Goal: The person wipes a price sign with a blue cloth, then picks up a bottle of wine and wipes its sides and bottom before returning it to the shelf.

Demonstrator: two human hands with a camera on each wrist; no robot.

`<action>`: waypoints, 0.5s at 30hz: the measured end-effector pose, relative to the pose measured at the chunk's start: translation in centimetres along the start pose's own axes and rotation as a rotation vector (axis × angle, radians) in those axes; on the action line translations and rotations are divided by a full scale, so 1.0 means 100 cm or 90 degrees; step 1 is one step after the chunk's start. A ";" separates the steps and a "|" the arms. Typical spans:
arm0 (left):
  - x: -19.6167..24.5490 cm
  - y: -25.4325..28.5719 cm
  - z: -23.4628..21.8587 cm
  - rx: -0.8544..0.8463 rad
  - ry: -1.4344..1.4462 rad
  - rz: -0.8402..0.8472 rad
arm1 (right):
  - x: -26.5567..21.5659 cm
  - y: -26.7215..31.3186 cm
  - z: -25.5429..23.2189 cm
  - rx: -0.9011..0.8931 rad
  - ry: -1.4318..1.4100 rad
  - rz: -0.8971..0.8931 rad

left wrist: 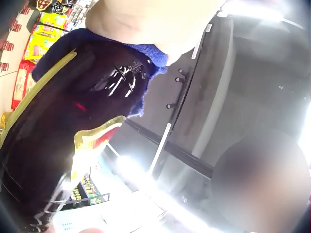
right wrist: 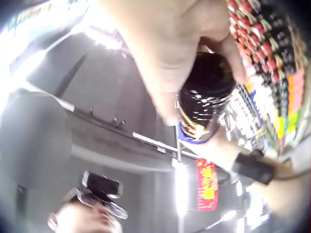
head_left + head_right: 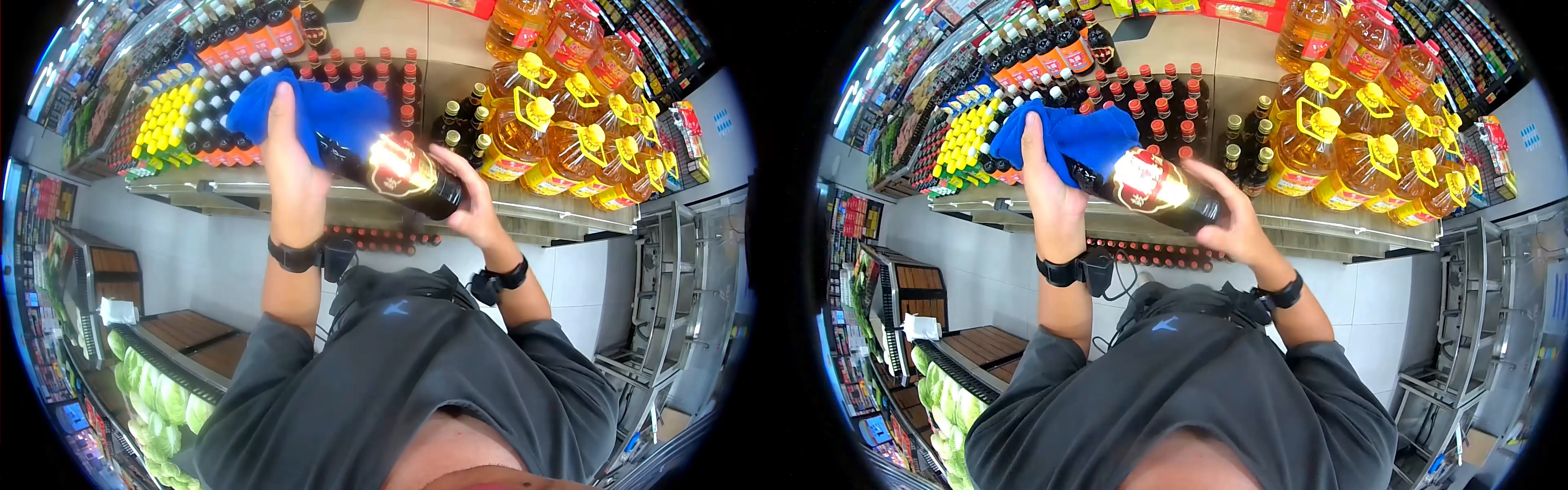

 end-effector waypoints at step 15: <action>-0.054 0.060 -0.003 -0.157 -0.114 -0.025 | -0.009 0.024 -0.013 0.156 0.346 -0.229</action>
Point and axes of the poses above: each hand's wrist, its own y-axis away from the middle knuckle, its own z-axis out of the palm, x = y × z, the point moved 7 cm from there along -y, towards the middle knuckle, and after that the axes turned 15 degrees about x, right-handed, at the moved point
